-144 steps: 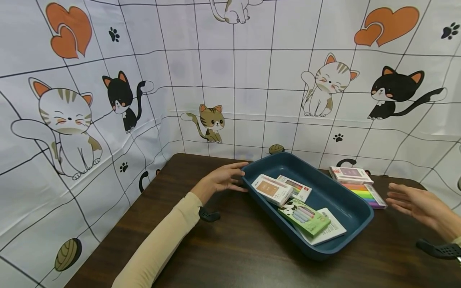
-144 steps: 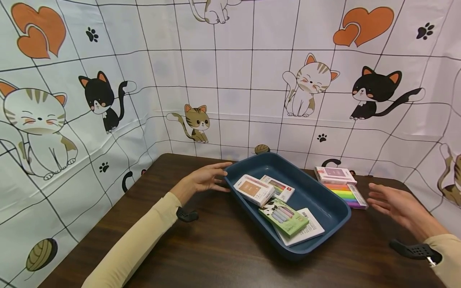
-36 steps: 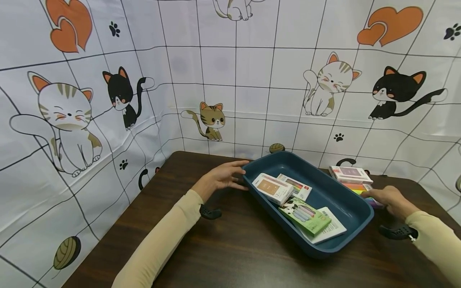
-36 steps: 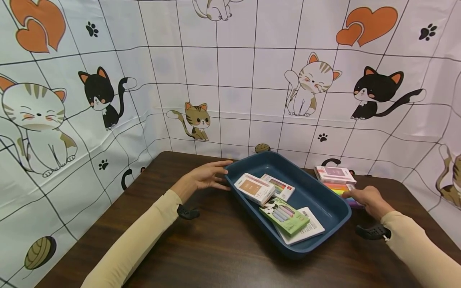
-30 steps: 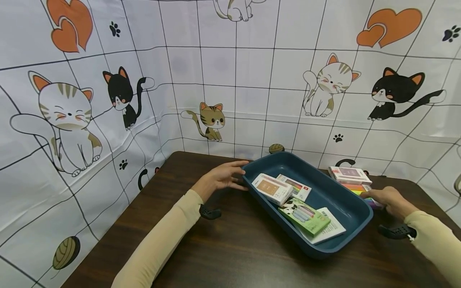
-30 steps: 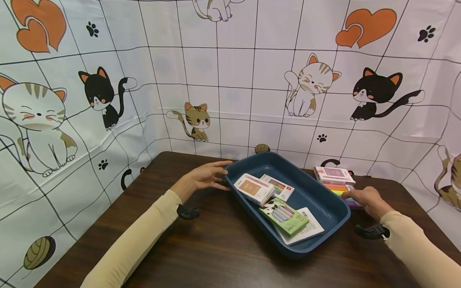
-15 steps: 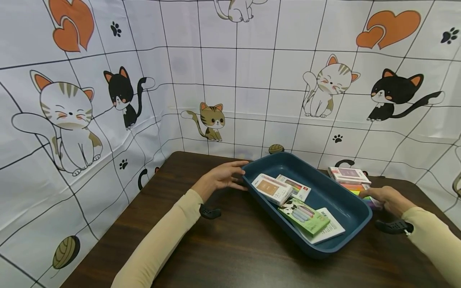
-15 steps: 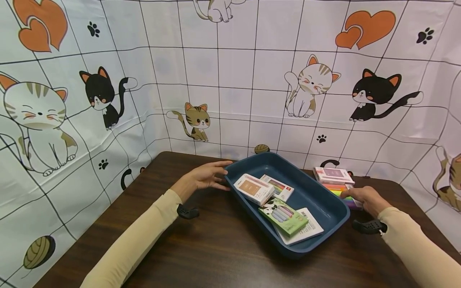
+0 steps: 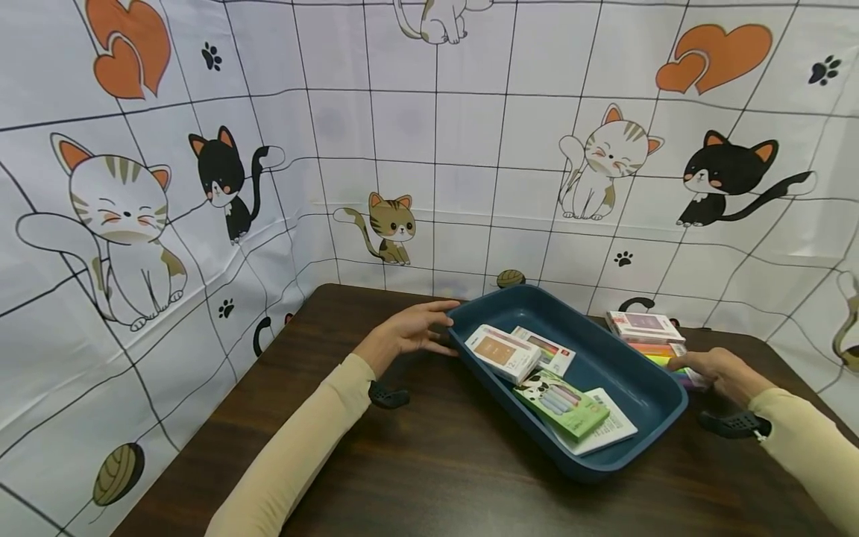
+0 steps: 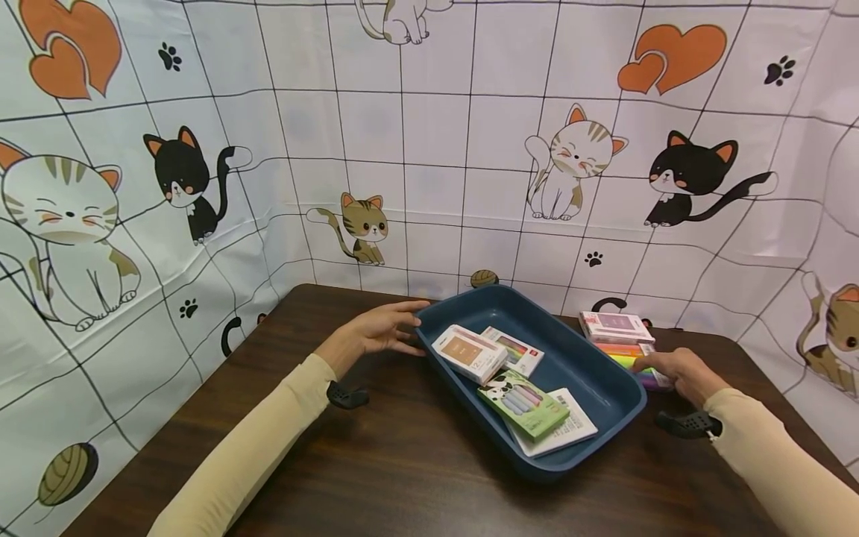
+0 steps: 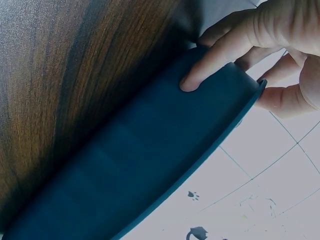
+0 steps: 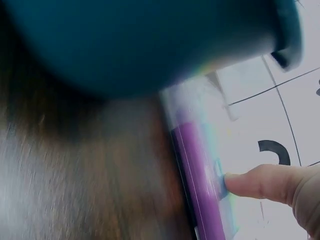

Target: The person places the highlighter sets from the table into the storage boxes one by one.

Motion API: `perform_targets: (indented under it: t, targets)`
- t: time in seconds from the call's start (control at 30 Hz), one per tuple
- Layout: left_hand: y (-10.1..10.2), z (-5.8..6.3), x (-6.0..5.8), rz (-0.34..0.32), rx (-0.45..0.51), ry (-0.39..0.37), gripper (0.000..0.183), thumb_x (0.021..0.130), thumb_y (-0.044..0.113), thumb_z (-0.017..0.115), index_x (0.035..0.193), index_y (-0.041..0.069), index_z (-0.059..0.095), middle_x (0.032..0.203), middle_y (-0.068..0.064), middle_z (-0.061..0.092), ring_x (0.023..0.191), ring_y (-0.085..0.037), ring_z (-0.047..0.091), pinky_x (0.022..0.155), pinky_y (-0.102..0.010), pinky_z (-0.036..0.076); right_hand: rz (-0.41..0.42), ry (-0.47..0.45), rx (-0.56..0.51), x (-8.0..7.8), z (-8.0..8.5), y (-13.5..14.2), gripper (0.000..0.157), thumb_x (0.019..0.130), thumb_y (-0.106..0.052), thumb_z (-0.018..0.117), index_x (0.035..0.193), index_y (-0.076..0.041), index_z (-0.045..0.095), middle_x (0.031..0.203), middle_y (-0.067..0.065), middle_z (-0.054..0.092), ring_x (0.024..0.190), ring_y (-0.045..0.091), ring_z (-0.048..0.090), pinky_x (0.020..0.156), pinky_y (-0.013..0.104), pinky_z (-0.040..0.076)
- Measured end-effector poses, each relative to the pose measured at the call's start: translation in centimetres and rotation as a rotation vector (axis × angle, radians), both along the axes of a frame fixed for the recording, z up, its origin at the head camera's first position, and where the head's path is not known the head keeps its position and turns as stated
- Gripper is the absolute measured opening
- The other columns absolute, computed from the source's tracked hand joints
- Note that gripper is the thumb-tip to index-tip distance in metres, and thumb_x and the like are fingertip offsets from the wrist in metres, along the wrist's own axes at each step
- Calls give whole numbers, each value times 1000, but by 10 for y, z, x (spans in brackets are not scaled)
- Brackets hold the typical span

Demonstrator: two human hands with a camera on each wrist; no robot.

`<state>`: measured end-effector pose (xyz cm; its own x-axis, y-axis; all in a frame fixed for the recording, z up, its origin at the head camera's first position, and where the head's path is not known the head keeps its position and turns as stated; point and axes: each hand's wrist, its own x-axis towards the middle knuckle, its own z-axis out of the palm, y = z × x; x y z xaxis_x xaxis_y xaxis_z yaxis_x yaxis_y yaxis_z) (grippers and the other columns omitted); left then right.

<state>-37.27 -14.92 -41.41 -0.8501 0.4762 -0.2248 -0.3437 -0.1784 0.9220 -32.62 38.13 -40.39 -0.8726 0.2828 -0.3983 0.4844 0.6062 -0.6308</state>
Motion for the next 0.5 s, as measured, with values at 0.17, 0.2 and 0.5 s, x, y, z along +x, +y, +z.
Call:
perform_targets:
  t: [0.17, 0.2, 0.5]
  targets:
    - [-1, -3, -1, 7, 6, -7, 54, 102, -2, 56, 152, 14, 49, 153, -18, 33, 131, -51, 40, 90, -65, 51, -12, 19, 11, 3, -4, 0, 102, 85, -32, 75, 139, 30, 15, 128, 42, 31, 112, 50, 39, 92, 52, 46]
    - [-1, -4, -1, 6, 7, -8, 53, 102, -2, 56, 152, 14, 49, 153, -18, 33, 131, -51, 40, 90, -65, 51, -16, 22, 10, 3, -5, 0, 101, 85, -32, 76, 138, 30, 15, 128, 42, 31, 112, 50, 39, 93, 53, 46]
    - [-1, -3, -1, 0, 12, 3, 54, 102, -2, 56, 153, 14, 48, 154, -18, 32, 131, -51, 40, 86, -62, 54, -9, 43, -27, 6, 1, 3, 106, 80, -35, 82, 137, 29, 19, 124, 40, 35, 106, 47, 45, 82, 46, 53]
